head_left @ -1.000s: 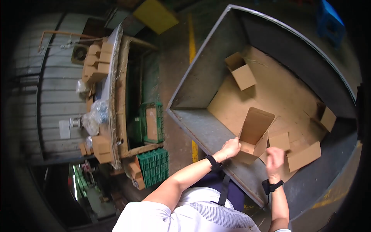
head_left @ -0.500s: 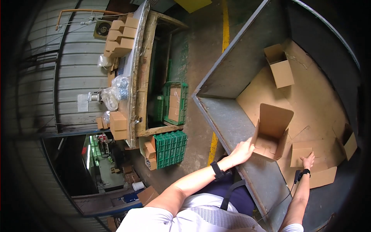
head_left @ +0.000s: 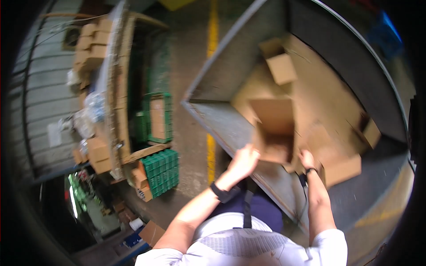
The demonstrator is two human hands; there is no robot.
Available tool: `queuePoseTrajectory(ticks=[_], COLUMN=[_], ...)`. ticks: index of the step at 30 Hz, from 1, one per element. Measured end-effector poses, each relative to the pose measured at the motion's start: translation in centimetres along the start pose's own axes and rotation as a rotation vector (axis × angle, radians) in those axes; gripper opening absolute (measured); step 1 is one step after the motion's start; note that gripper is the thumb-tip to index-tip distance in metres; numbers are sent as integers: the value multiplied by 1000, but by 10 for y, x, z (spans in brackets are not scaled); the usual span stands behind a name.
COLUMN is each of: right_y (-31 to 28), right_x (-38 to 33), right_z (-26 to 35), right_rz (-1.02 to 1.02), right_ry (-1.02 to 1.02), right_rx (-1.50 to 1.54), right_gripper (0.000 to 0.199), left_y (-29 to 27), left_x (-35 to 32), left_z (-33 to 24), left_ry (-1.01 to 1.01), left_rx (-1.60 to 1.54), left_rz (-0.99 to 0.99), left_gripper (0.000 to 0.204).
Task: Packaging products into cardboard boxes and organizing them in a warehouse.
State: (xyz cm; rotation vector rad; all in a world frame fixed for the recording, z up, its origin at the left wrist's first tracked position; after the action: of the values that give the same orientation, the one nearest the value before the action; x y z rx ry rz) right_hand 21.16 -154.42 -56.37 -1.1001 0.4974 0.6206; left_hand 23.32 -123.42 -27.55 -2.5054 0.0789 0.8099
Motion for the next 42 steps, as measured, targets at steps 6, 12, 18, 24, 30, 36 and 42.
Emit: queuePoseTrajectory(ticks=[6,12,18,24,30,36,42], right_y=[-131,-212,-216,-200,-180,-173,-167], right_x=[-36,-94,-132,-141,-132,-120,-127], right_z=[100,167,171,172,153,160,153], right_rz=[-334,-582,-501,-484,-391,-369,-717], right_ry=[-166,-517,-646,-364,-67,-64,-35], right_rx=[5,-146,-29,187,360,114,36], right_gripper=[13,11,24,24,39,35,15], left_y=[-33,-35,-18,7,22,29,27], left_x=[16,38,36,29,37,43,9], left_z=[4,-5,-27,-23,-13,-9,-92], left_ry=[-113,-21,-104,45,-10,-61,459], left_rx=[-238,117,93,298,171,157,421], left_rz=[-77,-106,45,21,15,116,-272], left_gripper=[34,35,34,32,32,35,56])
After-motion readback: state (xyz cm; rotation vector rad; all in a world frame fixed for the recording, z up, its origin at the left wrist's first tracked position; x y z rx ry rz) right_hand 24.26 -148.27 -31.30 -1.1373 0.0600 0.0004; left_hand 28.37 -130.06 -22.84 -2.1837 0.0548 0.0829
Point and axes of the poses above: each hand's wrist, its own x-axis towards the middle knuckle, its own y-axis out of the palm, z = x × y, the point moved 6 cm from there along x, towards the middle knuckle, and after that the axes turned 9 degrees about -x, right-handed, at the moved point
